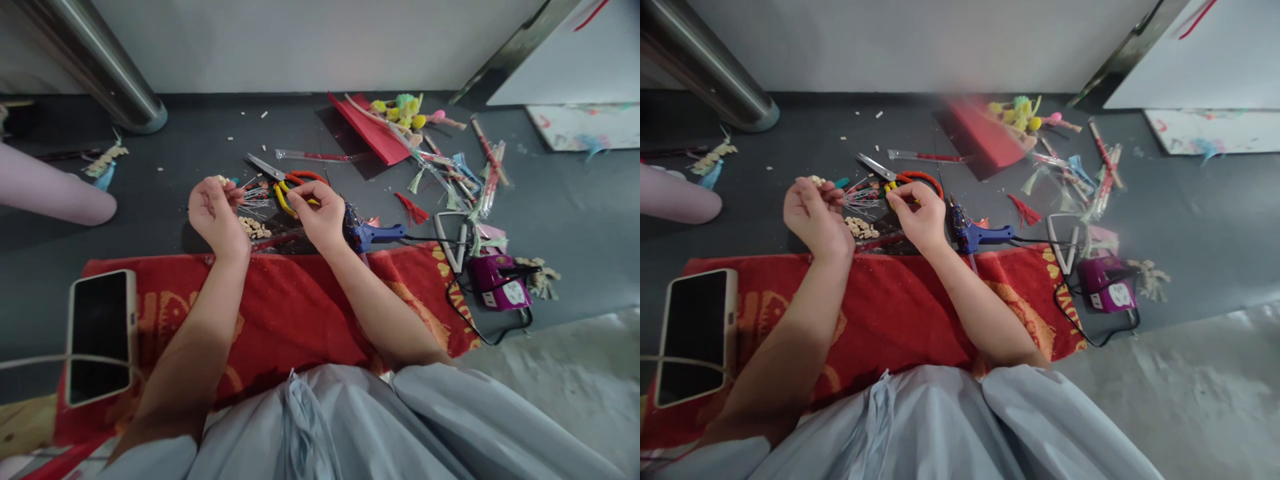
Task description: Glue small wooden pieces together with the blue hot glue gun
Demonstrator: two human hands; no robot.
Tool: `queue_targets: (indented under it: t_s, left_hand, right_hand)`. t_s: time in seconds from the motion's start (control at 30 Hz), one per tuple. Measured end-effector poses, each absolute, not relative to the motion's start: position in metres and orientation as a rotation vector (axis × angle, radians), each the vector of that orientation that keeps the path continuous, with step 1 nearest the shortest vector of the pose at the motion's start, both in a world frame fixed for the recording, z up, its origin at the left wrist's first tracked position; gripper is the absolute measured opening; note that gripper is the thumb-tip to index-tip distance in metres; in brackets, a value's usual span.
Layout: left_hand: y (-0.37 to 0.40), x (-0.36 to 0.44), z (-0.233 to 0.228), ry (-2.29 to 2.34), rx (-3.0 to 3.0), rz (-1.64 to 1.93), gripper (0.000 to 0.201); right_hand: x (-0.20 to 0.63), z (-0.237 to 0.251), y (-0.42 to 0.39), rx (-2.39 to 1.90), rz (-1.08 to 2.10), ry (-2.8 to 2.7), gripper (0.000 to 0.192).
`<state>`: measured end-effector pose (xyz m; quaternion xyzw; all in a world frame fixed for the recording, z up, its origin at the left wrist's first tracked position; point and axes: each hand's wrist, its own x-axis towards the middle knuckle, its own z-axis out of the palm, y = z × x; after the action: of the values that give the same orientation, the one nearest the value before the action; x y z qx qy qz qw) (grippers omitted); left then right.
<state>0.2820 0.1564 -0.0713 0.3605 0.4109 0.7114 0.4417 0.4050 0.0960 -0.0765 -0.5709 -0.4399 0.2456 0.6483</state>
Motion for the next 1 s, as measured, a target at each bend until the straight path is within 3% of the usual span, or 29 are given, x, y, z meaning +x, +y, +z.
queue_targets:
  t_s: [0.17,0.37,0.43,0.7,1.0]
  left_hand:
    - [0.157,0.282,-0.076,0.935,0.945,1.774,0.03]
    - [0.153,0.282,-0.076,0.936,1.035,1.766,0.031]
    - [0.151,0.282,-0.075,0.945,1.104,1.743,0.029]
    - [0.141,0.282,-0.079,0.883,1.602,1.609,0.025]
    - [0.132,0.279,-0.076,0.876,2.051,1.445,0.034]
  right_hand:
    - [0.406,-0.076,0.095,-1.352,0.52,-1.162,0.005]
    - [0.405,-0.068,0.091,-1.327,0.341,-1.327,0.024]
    - [0.406,-0.067,0.09,-1.342,0.311,-1.349,0.02]
    - [0.406,-0.068,0.09,-1.39,0.402,-1.333,0.012]
    - [0.407,-0.064,0.089,-1.229,0.463,-1.306,0.021]
